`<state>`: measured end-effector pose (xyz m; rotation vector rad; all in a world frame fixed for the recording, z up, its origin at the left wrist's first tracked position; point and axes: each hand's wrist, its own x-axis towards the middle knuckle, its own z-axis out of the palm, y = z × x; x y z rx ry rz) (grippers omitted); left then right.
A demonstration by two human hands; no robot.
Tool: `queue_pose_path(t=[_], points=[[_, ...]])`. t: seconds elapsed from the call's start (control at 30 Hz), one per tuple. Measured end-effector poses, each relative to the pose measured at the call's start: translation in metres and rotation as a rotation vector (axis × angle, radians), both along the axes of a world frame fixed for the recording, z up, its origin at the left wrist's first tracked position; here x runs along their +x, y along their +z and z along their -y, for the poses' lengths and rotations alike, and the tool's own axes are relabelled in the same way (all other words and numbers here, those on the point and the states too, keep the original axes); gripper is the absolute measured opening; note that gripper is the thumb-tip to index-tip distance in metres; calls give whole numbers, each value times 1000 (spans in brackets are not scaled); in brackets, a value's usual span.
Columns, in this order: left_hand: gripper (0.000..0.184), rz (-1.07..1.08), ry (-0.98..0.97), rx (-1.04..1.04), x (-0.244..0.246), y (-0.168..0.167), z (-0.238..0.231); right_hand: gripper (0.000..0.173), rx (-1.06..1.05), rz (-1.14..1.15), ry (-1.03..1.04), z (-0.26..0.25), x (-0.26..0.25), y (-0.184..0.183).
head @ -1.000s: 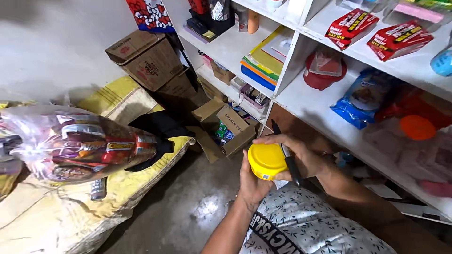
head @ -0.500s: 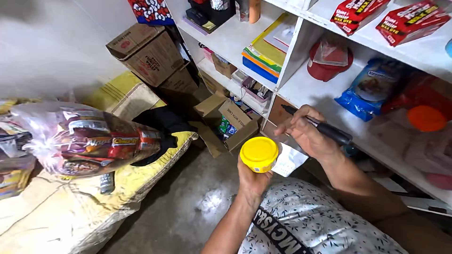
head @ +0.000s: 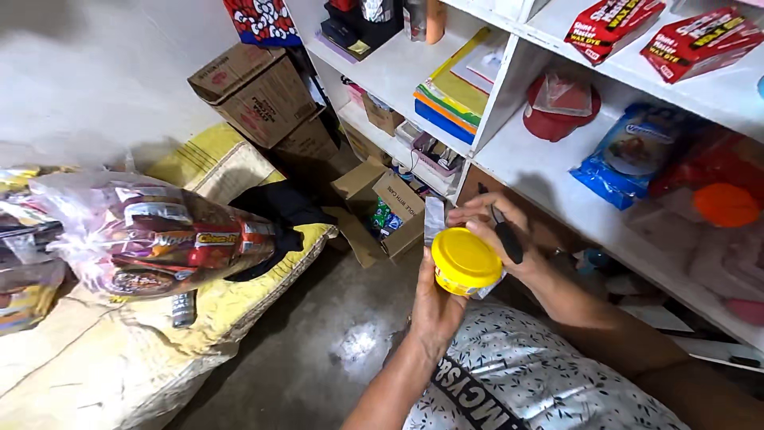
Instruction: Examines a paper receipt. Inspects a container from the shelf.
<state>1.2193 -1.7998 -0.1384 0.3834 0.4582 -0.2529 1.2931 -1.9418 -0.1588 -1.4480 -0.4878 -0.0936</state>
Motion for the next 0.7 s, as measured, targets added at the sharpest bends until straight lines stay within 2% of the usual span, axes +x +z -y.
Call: queue_pose_path(t=[0.1, 0.2, 0.27, 0.33, 0.43, 0.47, 0.53, 0.6, 0.67, 0.7], points=[[48, -75, 57, 12, 5, 2, 1, 26, -54, 95, -93, -10, -14, 9], [48, -54, 100, -52, 9, -4, -5, 54, -329, 248, 105, -13, -23, 11], [47, -54, 115, -67, 10, -2, -7, 61, -516, 354, 138, -15, -23, 10], [46, -72, 118, -69, 10, 0, -7, 55, -489, 358, 114, -13, -19, 6], [48, 5, 53, -58, 7, -7, -7, 37, -176, 228, 61, -9, -8, -1], [47, 30, 38, -36, 6, -8, -6, 35, -130, 201, 48, -7, -5, 0], [44, 64, 23, 55, 4, -5, -4, 42, -183, 226, 35, -3, -7, 6], [43, 82, 28, 128, 3, 0, -4, 57, -393, 334, 35, -3, -18, 16], [44, 87, 32, 178, 2, 1, -5, 56, -532, 420, -2, -8, -25, 19], [42, 119, 36, 181, 2, -2, -6, 52, -496, 401, -31, -8, -24, 16]])
